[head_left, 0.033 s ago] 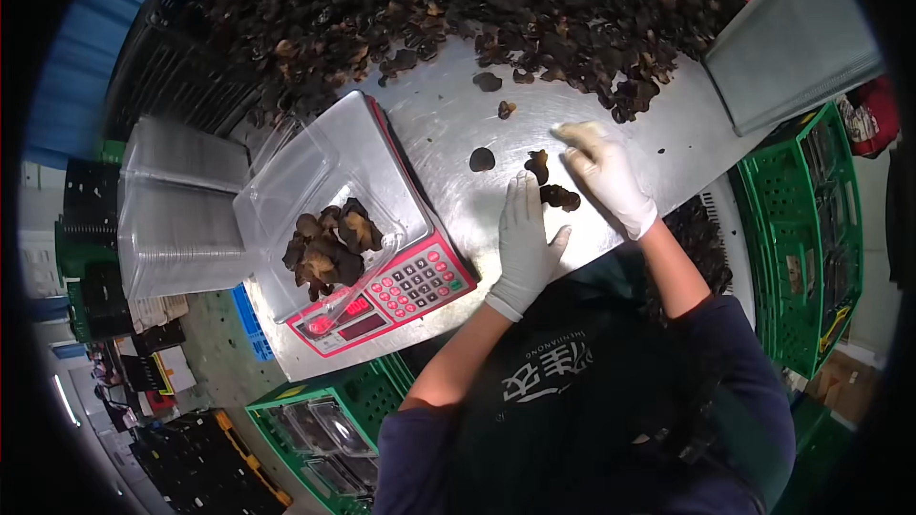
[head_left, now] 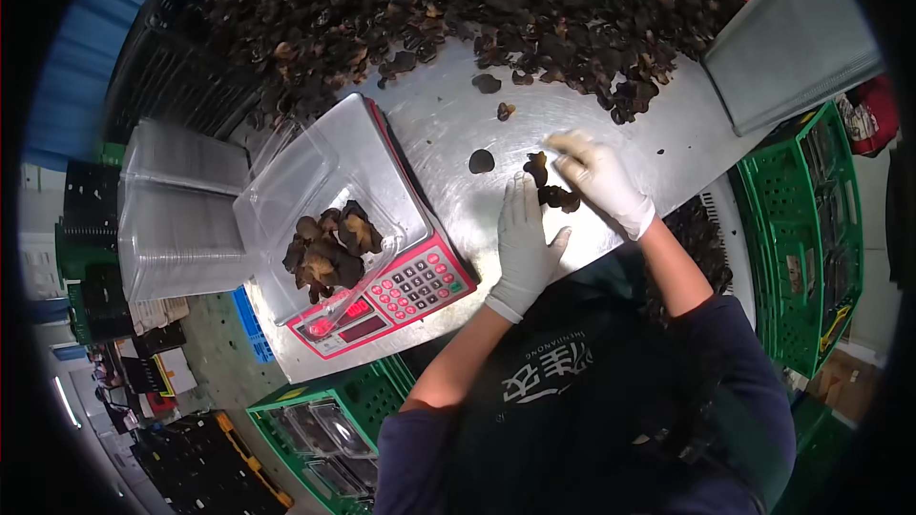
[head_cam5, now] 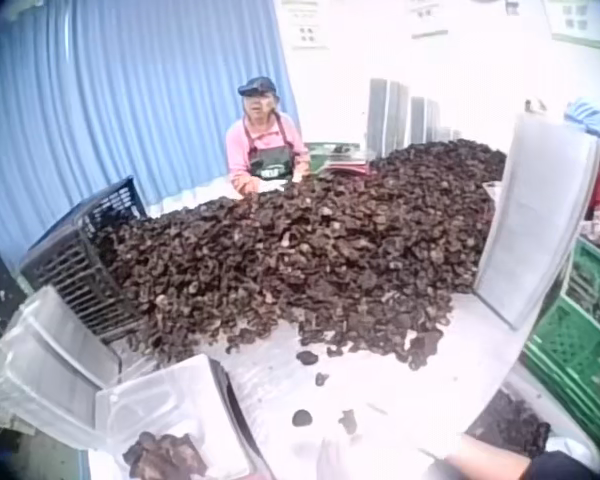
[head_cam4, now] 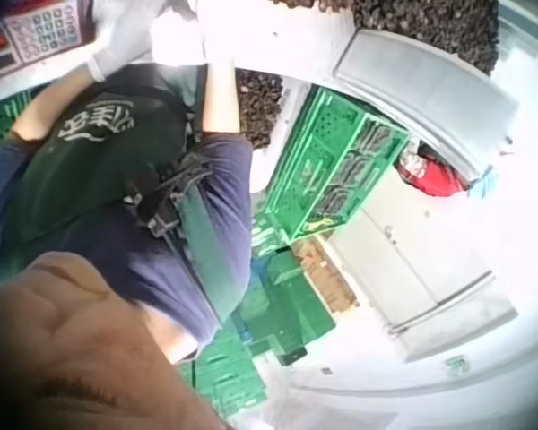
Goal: Picking dried mushrooms from a pile on a table, weighing them in a plastic container on a digital scale, and placing the filled container into a crate.
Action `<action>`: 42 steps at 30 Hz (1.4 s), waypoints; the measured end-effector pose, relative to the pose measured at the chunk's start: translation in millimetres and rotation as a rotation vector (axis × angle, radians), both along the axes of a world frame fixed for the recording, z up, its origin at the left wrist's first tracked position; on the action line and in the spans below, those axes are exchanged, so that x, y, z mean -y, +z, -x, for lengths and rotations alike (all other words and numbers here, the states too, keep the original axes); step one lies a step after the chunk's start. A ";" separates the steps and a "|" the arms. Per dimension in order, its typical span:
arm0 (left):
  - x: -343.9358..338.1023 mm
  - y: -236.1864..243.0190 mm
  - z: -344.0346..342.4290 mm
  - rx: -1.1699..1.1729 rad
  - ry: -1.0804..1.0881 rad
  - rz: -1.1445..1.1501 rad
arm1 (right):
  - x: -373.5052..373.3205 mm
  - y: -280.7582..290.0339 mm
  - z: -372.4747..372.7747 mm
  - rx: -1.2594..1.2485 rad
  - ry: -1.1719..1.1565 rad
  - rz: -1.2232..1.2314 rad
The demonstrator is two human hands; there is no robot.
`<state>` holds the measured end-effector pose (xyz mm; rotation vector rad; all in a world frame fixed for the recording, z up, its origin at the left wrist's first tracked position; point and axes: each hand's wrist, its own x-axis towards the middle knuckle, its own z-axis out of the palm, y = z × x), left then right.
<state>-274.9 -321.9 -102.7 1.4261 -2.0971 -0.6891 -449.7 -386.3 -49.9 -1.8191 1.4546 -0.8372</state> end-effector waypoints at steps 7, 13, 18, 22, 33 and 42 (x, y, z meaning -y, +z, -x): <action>-1.1 5.0 -0.4 0.029 0.111 0.138 | 84.2 15.0 -48.7 -0.018 0.004 0.144; 6.6 4.0 8.7 -0.080 0.039 -0.004 | 170.1 -30.5 -70.0 -0.547 -0.148 0.508; 3.3 -5.8 2.0 -0.152 0.148 -0.012 | 111.8 -23.4 -44.6 -0.285 0.084 0.390; 2.4 5.9 7.1 -0.177 0.109 -0.024 | 10.4 10.7 -0.6 -0.101 0.067 0.219; -0.9 8.8 7.4 0.008 0.143 0.114 | 11.3 -5.5 19.0 -0.016 -0.306 0.234; 0.2 0.4 5.5 0.044 0.139 0.176 | 39.3 -16.0 3.7 -0.492 0.035 0.283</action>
